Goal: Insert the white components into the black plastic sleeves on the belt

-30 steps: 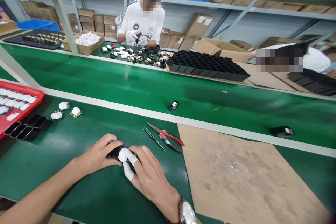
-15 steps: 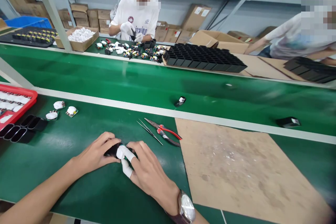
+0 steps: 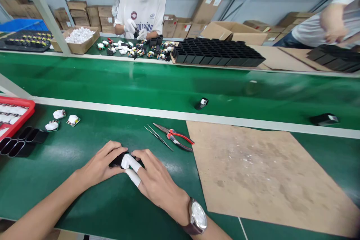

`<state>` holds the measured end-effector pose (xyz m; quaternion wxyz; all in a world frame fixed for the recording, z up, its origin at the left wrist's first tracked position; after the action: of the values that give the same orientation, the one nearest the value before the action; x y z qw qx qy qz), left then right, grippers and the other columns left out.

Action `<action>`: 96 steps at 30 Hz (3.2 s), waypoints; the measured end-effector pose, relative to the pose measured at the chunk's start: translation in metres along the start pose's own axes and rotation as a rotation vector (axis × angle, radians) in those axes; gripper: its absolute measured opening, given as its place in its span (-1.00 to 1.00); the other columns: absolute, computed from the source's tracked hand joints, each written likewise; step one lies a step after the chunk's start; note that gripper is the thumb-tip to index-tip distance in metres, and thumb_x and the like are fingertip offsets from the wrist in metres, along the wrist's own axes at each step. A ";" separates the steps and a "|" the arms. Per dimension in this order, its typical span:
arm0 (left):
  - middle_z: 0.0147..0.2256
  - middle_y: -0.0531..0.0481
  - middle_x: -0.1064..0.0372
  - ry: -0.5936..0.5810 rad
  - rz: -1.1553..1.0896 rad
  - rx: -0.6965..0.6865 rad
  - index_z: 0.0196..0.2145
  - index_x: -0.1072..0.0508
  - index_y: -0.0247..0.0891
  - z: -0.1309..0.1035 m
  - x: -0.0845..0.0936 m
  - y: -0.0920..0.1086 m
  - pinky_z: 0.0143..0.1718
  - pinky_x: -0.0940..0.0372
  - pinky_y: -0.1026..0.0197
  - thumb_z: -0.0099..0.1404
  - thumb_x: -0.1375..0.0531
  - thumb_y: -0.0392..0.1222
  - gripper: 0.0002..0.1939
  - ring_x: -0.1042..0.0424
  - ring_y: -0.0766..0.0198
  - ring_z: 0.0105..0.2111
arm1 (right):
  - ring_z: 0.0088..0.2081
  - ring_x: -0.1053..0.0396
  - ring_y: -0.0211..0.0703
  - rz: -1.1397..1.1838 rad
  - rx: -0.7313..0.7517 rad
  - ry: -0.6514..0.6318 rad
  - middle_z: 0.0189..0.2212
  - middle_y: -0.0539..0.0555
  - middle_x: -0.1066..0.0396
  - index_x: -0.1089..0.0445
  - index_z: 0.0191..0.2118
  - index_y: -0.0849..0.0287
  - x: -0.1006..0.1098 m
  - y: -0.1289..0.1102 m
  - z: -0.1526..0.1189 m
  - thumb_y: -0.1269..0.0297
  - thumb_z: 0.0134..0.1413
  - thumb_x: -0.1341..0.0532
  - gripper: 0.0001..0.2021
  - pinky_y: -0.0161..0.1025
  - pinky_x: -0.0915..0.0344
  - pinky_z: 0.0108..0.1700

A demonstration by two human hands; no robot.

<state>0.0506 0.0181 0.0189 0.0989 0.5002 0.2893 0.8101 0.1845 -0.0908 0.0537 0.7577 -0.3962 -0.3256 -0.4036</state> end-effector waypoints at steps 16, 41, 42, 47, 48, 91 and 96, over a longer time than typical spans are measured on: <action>0.10 -0.22 -0.37 -0.095 -0.112 0.070 0.29 -0.25 -0.13 -0.001 -0.013 -0.003 0.03 -0.45 0.07 0.50 -0.25 -0.14 -0.52 -0.48 0.05 0.04 | -0.02 -0.38 0.04 0.135 0.010 0.008 0.03 0.25 -0.43 -0.41 0.01 0.21 -0.007 0.000 0.003 0.40 0.40 -0.20 -0.86 0.02 -0.52 -0.04; 0.03 -0.17 -0.56 -0.005 -0.246 -0.022 0.22 -0.49 -0.17 -0.003 0.006 0.006 0.08 -0.39 0.07 0.54 -0.21 -0.19 -0.66 -0.51 0.09 0.00 | -0.07 -0.43 0.09 -0.323 -0.152 -0.018 -0.07 0.28 -0.44 -0.43 0.10 0.27 -0.011 0.068 -0.008 0.51 0.33 -0.06 -0.67 0.04 -0.49 -0.01; 0.03 -0.16 -0.55 -0.019 -0.239 -0.019 0.22 -0.49 -0.17 -0.004 0.004 0.006 0.09 -0.38 0.07 0.55 -0.20 -0.18 -0.67 -0.50 0.09 0.00 | -0.01 -0.42 0.07 -0.261 -0.133 -0.017 -0.02 0.28 -0.42 -0.40 0.15 0.25 -0.008 0.060 -0.004 0.47 0.37 -0.08 -0.68 0.02 -0.48 0.03; 0.01 -0.06 -0.56 -0.021 -0.357 0.221 0.37 -0.25 -0.08 -0.011 -0.006 -0.016 0.05 -0.42 0.10 0.47 -0.30 -0.10 -0.41 -0.55 0.14 -0.05 | 0.09 -0.39 0.00 0.280 0.012 -0.128 0.09 0.21 -0.38 -0.27 0.30 0.09 -0.014 0.018 0.014 0.31 0.40 -0.22 -0.58 -0.03 -0.47 0.11; 0.02 -0.03 -0.57 -0.024 -0.385 0.268 0.39 -0.19 -0.06 -0.012 -0.008 -0.020 0.04 -0.43 0.11 0.44 -0.32 -0.09 -0.34 -0.55 0.15 -0.05 | 0.06 -0.40 0.00 0.322 0.024 -0.154 0.07 0.20 -0.39 -0.28 0.29 0.08 -0.018 0.015 0.015 0.30 0.40 -0.23 -0.59 -0.03 -0.48 0.07; -0.08 -0.03 -0.57 0.089 -0.464 0.380 0.14 -0.42 -0.12 -0.009 -0.006 -0.021 -0.09 -0.50 0.12 0.38 -0.35 -0.08 -0.58 -0.57 0.20 -0.21 | 0.20 -0.40 0.09 0.070 -0.061 -0.162 0.20 0.25 -0.40 -0.19 0.38 0.10 -0.007 0.048 0.000 0.27 0.42 -0.19 -0.51 0.13 -0.45 0.21; -0.38 0.01 -0.50 0.267 -1.167 0.782 -0.01 -0.45 -0.30 -0.008 -0.007 -0.045 -0.49 -0.48 0.26 0.39 -0.35 0.02 -0.62 -0.51 0.29 -0.51 | 0.11 -0.44 0.19 -0.256 -0.157 -0.021 0.08 0.31 -0.45 -0.32 0.28 0.20 -0.002 0.086 -0.011 0.26 0.45 -0.11 -0.62 0.23 -0.47 0.13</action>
<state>0.0408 0.0483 -0.0146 0.2934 0.1593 0.7887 0.5163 0.2605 -0.0686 0.0183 0.6632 -0.4137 -0.3486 -0.5172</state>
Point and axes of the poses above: each hand's wrist, its own z-axis towards the middle knuckle, its own x-axis out of the back of the hand, y = z × x, the point moved 7 cm from there along z, towards the middle knuckle
